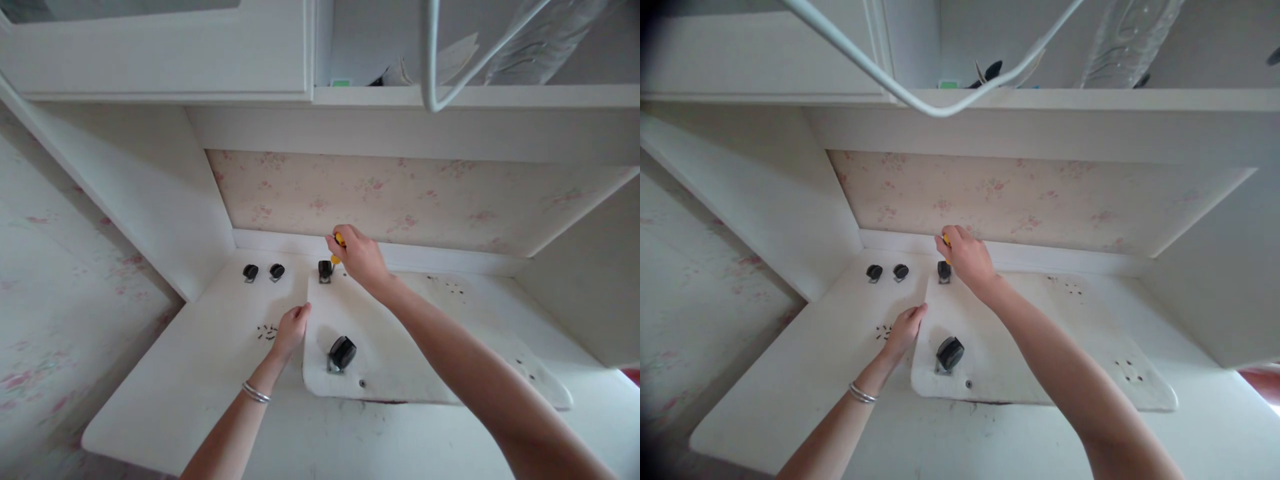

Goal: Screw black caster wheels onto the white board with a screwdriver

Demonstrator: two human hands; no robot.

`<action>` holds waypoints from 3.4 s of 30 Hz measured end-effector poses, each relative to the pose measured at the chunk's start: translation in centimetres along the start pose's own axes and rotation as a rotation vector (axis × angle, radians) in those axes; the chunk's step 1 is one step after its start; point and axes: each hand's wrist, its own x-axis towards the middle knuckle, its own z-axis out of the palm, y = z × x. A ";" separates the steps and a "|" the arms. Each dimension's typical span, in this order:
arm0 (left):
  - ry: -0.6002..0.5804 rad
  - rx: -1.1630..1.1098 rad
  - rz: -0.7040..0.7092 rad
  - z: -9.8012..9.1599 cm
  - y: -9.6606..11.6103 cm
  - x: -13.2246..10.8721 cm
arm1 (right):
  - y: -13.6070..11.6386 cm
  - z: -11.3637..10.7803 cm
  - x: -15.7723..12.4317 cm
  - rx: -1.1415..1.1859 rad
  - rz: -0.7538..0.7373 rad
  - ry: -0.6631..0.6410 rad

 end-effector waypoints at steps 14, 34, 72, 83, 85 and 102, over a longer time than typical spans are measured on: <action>0.013 -0.002 -0.043 0.0 0.1 -0.7 | 0.8 0.2 0.4 0.050 0.018 -0.014; 0.051 0.058 -0.064 0.0 1.1 1.3 | 3.3 -0.4 -1.3 0.154 0.053 0.082; 0.062 -0.104 -0.232 1.8 2.0 9.5 | 5.3 1.7 0.7 0.209 0.133 0.095; 0.023 -0.176 -0.277 1.9 1.9 9.5 | 5.9 1.9 0.7 0.253 0.157 0.113; 0.015 -0.190 -0.283 1.9 1.9 9.4 | 5.9 1.9 0.7 0.259 0.157 0.117; 0.001 -0.220 -0.295 2.0 2.2 9.2 | 5.1 1.4 0.8 0.197 0.151 0.058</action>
